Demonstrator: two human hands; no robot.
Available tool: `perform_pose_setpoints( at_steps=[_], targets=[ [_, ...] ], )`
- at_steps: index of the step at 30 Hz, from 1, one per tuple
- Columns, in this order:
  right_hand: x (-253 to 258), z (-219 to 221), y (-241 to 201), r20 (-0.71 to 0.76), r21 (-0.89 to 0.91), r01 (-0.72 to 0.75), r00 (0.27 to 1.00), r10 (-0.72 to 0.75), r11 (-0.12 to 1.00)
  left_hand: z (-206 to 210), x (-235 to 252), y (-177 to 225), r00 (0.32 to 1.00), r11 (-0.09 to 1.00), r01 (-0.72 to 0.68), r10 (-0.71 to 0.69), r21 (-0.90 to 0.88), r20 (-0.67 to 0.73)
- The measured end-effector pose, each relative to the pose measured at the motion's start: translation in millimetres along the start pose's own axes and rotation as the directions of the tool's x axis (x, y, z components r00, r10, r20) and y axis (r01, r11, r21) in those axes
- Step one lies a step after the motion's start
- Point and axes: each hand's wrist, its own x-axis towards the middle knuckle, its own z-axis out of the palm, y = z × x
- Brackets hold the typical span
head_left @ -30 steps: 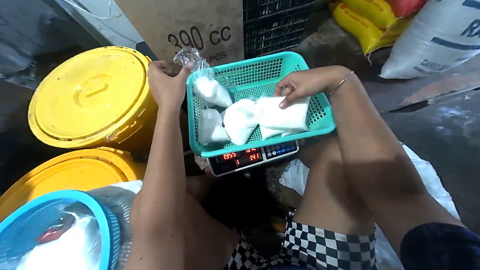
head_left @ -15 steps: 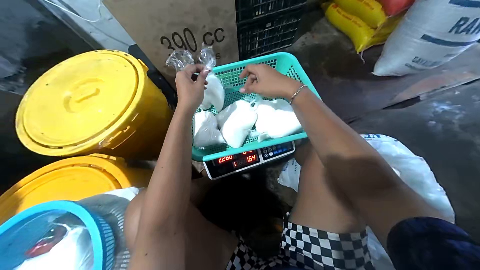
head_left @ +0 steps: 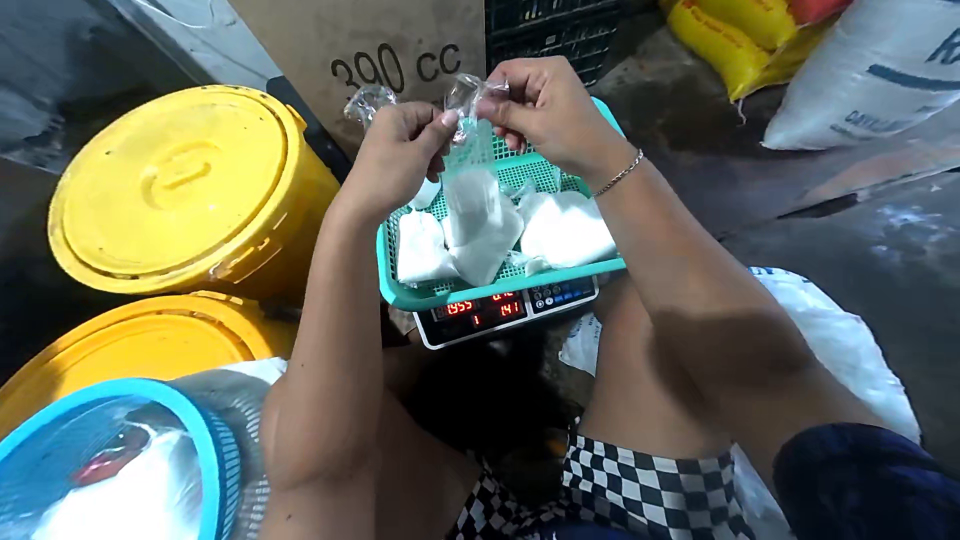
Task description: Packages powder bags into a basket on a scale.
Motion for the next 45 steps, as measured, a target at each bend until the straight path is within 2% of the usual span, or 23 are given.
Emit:
perform_pose_setpoints(
  at_steps=[3, 5, 7, 10, 16, 19, 23, 24, 27, 29, 31, 34, 37, 39, 41, 43, 45],
  targets=[
    [-2.8, -0.8, -6.6, -0.043, 0.008, 0.055, 0.998, -0.054, 0.998, -3.2, -3.9, 5.8, 0.997, 0.997, -0.080, 0.080, 0.008, -0.005],
    [-3.4, -4.1, -4.8, -0.083, -0.006, 0.031, 0.996, -0.032, 0.999, -1.3, -2.6, 3.5, 0.989, 0.990, -0.143, 0.143, 0.004, -0.032],
    [-3.1, -9.9, -1.6, -0.114, -0.045, -0.010, 0.993, 0.004, 0.999, 3.5, -0.6, 0.4, 0.973, 0.979, -0.205, 0.205, 0.010, -0.101],
    [-5.2, -18.5, -10.6, -0.162, -0.088, 0.036, 0.985, -0.050, 0.995, 10.0, -0.8, 8.2, 0.927, 0.951, -0.308, 0.298, -0.013, -0.227],
    [-8.5, -12.4, -10.1, -0.129, -0.162, 0.030, 0.990, -0.051, 0.986, 11.9, -0.1, 4.5, 0.917, 0.971, -0.239, 0.227, 0.006, -0.326],
    [-10.1, -7.8, -12.7, -0.083, -0.135, 0.087, 0.992, -0.099, 0.987, 11.1, -3.7, 9.1, 0.914, 0.966, -0.258, 0.248, 0.012, -0.320],
    [-9.5, -10.5, -7.9, 0.173, -0.145, 0.028, 0.985, -0.003, 0.989, 14.8, 0.0, 3.0, 0.910, 0.949, -0.315, 0.300, -0.006, -0.288],
    [-8.7, -8.0, -6.1, 0.176, -0.162, 0.023, 0.984, 0.006, 0.986, 14.3, 0.8, 1.5, 0.907, 0.941, -0.337, 0.325, -0.001, -0.267],
    [-9.6, 0.9, -6.5, 0.068, -0.157, 0.016, 0.998, -0.006, 0.988, 12.2, 7.0, -15.3, 0.894, 0.899, -0.435, 0.424, -0.056, -0.141],
    [-10.4, 2.3, -10.2, 0.071, -0.119, 0.041, 0.997, -0.033, 0.992, 16.3, 10.8, -32.9, 0.928, 0.921, -0.371, 0.374, -0.120, 0.003],
    [-11.2, 5.6, -12.1, 0.121, -0.079, 0.090, 0.989, -0.080, 0.993, 36.1, 9.6, -53.1, 0.951, 0.941, -0.280, 0.298, -0.189, 0.078],
    [-12.4, 10.6, -13.1, 0.157, -0.061, 0.155, 0.977, -0.144, 0.986, 67.4, 3.9, -68.1, 0.975, 0.957, -0.157, 0.190, -0.243, 0.118],
    [-10.7, -3.8, -16.4, 0.022, -0.011, 0.157, 0.987, -0.156, 0.988, 72.8, 10.9, -77.0, 0.975, 0.970, -0.171, 0.192, -0.176, 0.115],
    [-9.5, -26.3, -21.7, -0.043, 0.044, 0.074, 0.996, -0.072, 0.996, 72.8, 13.8, -81.9, 0.986, 0.970, -0.142, 0.156, -0.196, 0.056],
    [-12.2, -47.1, -23.8, 0.085, -0.080, -0.094, 0.991, 0.100, 0.992, 73.7, 14.3, -81.9, 0.995, 0.969, -0.089, 0.095, -0.230, 0.014],
    [-13.9, -38.7, -13.3, 0.194, -0.242, -0.233, 0.939, 0.283, 0.942, 75.5, 13.3, -79.7, 0.998, 0.968, -0.068, 0.069, -0.242, -0.008],
    [-13.1, -7.1, 1.0, 0.244, -0.309, -0.178, 0.934, 0.259, 0.934, 76.4, 9.0, -76.3, 0.996, 0.973, -0.086, 0.083, -0.215, -0.022]
  ],
)
